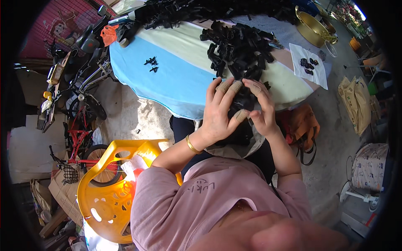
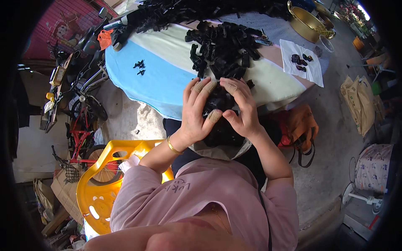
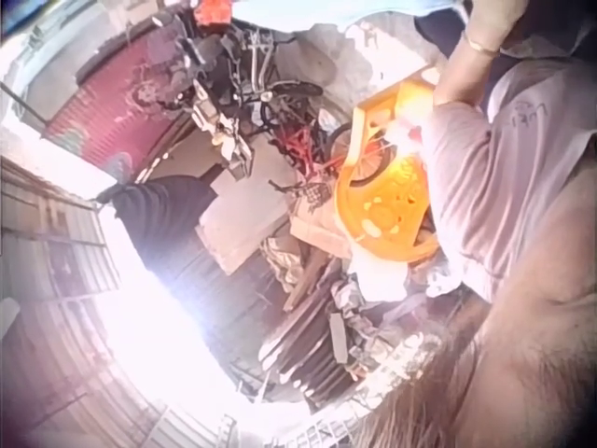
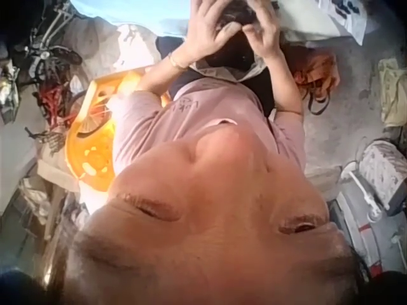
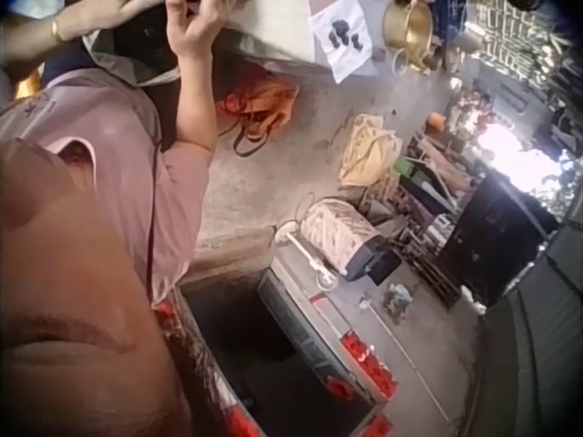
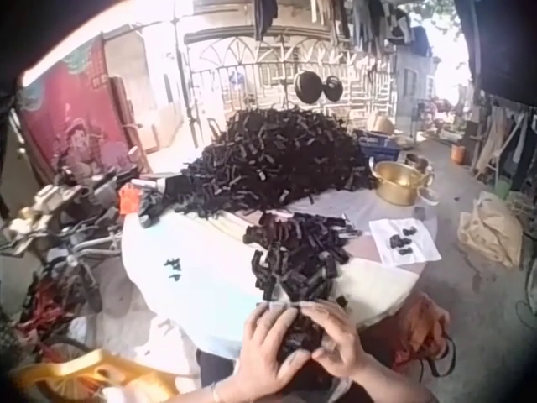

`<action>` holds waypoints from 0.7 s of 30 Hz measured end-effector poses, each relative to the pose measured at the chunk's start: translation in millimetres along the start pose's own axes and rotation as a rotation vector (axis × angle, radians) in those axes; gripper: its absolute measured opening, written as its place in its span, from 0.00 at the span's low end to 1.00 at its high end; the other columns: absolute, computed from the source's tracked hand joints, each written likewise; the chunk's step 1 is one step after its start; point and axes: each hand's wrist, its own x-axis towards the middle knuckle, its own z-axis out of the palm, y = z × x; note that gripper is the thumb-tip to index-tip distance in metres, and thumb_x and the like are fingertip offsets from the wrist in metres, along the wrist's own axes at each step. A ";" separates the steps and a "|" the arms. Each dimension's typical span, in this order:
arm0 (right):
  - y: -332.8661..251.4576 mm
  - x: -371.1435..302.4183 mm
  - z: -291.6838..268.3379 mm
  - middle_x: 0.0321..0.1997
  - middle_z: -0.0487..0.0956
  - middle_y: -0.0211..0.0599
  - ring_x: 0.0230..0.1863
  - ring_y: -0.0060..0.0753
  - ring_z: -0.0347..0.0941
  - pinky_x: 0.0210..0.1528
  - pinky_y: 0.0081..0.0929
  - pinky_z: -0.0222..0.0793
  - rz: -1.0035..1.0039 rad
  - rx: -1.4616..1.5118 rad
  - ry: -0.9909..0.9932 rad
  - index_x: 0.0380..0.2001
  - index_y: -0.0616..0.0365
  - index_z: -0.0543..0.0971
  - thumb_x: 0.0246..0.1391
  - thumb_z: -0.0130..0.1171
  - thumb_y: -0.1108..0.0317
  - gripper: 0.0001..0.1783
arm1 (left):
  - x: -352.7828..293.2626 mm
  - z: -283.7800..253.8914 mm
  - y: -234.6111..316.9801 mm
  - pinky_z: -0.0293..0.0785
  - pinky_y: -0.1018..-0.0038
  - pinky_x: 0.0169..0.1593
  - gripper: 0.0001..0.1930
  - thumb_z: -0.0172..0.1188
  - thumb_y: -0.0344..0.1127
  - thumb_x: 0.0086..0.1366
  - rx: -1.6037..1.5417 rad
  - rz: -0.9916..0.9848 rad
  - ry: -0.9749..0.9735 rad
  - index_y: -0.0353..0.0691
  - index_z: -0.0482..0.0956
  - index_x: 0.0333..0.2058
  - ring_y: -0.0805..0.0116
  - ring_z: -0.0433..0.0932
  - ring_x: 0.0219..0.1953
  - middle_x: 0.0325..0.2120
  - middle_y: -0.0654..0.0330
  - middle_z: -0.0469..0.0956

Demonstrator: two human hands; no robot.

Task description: Assembling small black plastic components by hand at a workstation.

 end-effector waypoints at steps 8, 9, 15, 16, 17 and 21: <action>-20.5 -29.2 -7.6 0.42 0.75 0.45 0.55 0.49 0.62 0.58 0.43 0.50 0.025 0.067 -0.245 0.35 0.66 0.75 0.51 0.36 0.34 0.40 | -46.6 1.7 13.4 0.51 0.46 0.55 0.36 0.62 0.53 0.48 -0.262 0.114 -0.075 0.37 0.65 0.51 0.38 0.57 0.55 0.55 0.42 0.54; -23.2 -29.8 -8.0 0.41 0.76 0.45 0.52 0.48 0.64 0.55 0.41 0.55 0.009 0.108 -0.217 0.32 0.65 0.76 0.53 0.39 0.39 0.35 | -49.0 -0.4 12.5 0.55 0.49 0.55 0.35 0.61 0.54 0.48 -0.279 0.130 -0.086 0.39 0.66 0.51 0.40 0.59 0.53 0.55 0.43 0.56; -21.5 -3.9 -40.9 0.42 0.76 0.42 0.45 0.44 0.67 0.49 0.33 0.60 -0.015 -0.097 -0.176 0.35 0.62 0.76 0.52 0.49 0.56 0.19 | -14.6 -30.0 0.1 0.60 0.61 0.51 0.27 0.57 0.52 0.51 0.018 0.227 -0.091 0.42 0.72 0.45 0.49 0.64 0.45 0.54 0.44 0.59; -14.5 8.7 -43.1 0.44 0.75 0.44 0.46 0.45 0.66 0.51 0.33 0.59 -0.023 -0.162 -0.109 0.37 0.63 0.75 0.53 0.47 0.56 0.20 | 6.1 -33.5 -7.7 0.58 0.61 0.53 0.23 0.58 0.48 0.51 0.021 0.167 -0.091 0.42 0.72 0.44 0.49 0.62 0.47 0.53 0.46 0.61; 0.1 21.8 -45.3 0.48 0.72 0.45 0.50 0.47 0.64 0.53 0.34 0.56 -0.043 -0.238 -0.052 0.41 0.62 0.74 0.53 0.47 0.57 0.20 | 31.0 -29.4 -21.5 0.56 0.61 0.54 0.20 0.59 0.43 0.51 0.047 0.140 -0.049 0.42 0.73 0.42 0.48 0.59 0.49 0.51 0.48 0.62; 72.5 71.9 -31.6 0.60 0.58 0.47 0.61 0.49 0.51 0.61 0.38 0.46 0.081 -0.464 0.039 0.53 0.56 0.65 0.52 0.50 0.53 0.28 | 110.5 21.2 -118.6 0.50 0.56 0.58 0.21 0.55 0.50 0.54 0.151 0.011 0.043 0.50 0.72 0.45 0.41 0.54 0.55 0.52 0.46 0.61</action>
